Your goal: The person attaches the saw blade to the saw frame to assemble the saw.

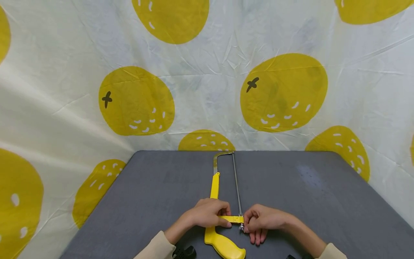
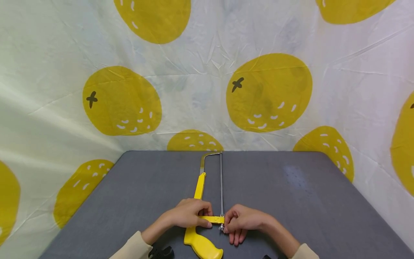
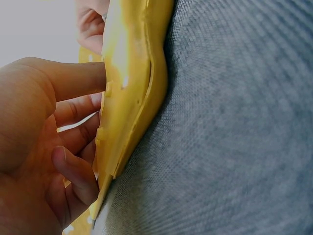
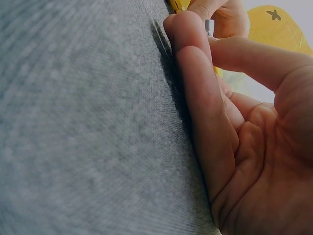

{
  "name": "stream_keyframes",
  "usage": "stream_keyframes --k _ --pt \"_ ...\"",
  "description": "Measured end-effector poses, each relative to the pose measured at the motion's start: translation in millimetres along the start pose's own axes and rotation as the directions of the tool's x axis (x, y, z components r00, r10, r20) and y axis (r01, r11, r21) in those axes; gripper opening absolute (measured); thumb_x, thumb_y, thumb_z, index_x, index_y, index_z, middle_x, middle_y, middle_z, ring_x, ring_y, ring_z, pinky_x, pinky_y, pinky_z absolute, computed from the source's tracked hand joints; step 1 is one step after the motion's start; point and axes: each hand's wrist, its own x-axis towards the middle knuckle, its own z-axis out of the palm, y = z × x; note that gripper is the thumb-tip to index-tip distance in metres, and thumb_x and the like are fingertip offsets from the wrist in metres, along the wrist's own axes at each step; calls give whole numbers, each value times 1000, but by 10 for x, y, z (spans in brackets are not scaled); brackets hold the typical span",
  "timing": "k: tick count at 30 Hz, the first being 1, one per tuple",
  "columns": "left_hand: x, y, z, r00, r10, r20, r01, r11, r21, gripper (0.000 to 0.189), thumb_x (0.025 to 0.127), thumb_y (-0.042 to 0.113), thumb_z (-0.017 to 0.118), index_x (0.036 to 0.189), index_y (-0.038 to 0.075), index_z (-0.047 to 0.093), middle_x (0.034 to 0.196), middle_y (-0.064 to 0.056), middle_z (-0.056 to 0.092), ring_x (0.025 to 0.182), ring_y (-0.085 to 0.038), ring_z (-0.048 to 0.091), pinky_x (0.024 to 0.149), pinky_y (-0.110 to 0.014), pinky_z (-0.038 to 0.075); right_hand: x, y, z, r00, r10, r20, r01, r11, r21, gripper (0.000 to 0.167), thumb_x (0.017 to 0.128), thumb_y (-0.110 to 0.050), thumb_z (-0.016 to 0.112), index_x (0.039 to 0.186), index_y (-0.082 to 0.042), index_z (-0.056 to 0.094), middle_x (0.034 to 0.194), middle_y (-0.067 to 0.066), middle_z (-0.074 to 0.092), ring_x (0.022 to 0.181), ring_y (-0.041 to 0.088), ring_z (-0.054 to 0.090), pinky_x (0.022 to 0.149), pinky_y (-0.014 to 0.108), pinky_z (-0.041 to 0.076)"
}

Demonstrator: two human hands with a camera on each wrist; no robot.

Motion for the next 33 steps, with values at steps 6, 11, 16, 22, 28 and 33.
stream_keyframes --k 6,11,16,22,28,33 --pt "6 6 -12 1000 0 -4 0 1000 8 16 91 44 78 94 33 67 78 20 60 63 1 53 61 -22 39 -2 -13 -12 1000 -5 0 5 1000 -6 32 96 -8 63 105 23 58 70 -3 73 58 2 70 51 20 54" --pt "2 10 -20 1000 -1 -8 1 1000 12 16 91 44 78 94 33 66 77 20 60 63 1 52 61 -22 39 -2 -20 -19 1000 -8 2 8 1000 -12 32 96 -8 62 104 22 59 71 -3 74 59 2 70 51 20 54" --pt "-2 14 -18 1000 -2 -2 2 1000 -3 16 91 43 78 94 33 67 77 20 60 63 1 52 61 -21 39 -5 -14 -23 1000 -1 5 1 1000 -6 32 95 -8 62 105 22 59 71 -3 74 59 2 70 52 20 55" --pt "5 18 -18 1000 4 -4 -4 1000 -3 15 91 43 78 94 33 67 77 20 60 63 1 52 61 -21 39 -15 -20 -26 1000 4 6 -4 1000 4 33 95 -9 62 106 22 60 72 -2 74 59 2 70 52 20 55" --pt "-2 21 -21 1000 5 -3 -5 1000 -4 15 91 43 78 94 33 67 77 20 60 62 1 52 61 -21 39 -15 -50 -26 1000 16 20 -16 1000 16 31 97 -11 64 106 19 64 73 -2 75 60 1 70 53 20 55" --pt "-11 32 -31 1000 7 -5 -7 1000 -4 15 91 42 78 93 32 67 76 19 60 61 0 52 60 -21 39 -9 -76 -9 999 45 -4 -45 999 1 31 99 -19 65 103 12 69 73 -2 75 58 1 69 52 20 55"
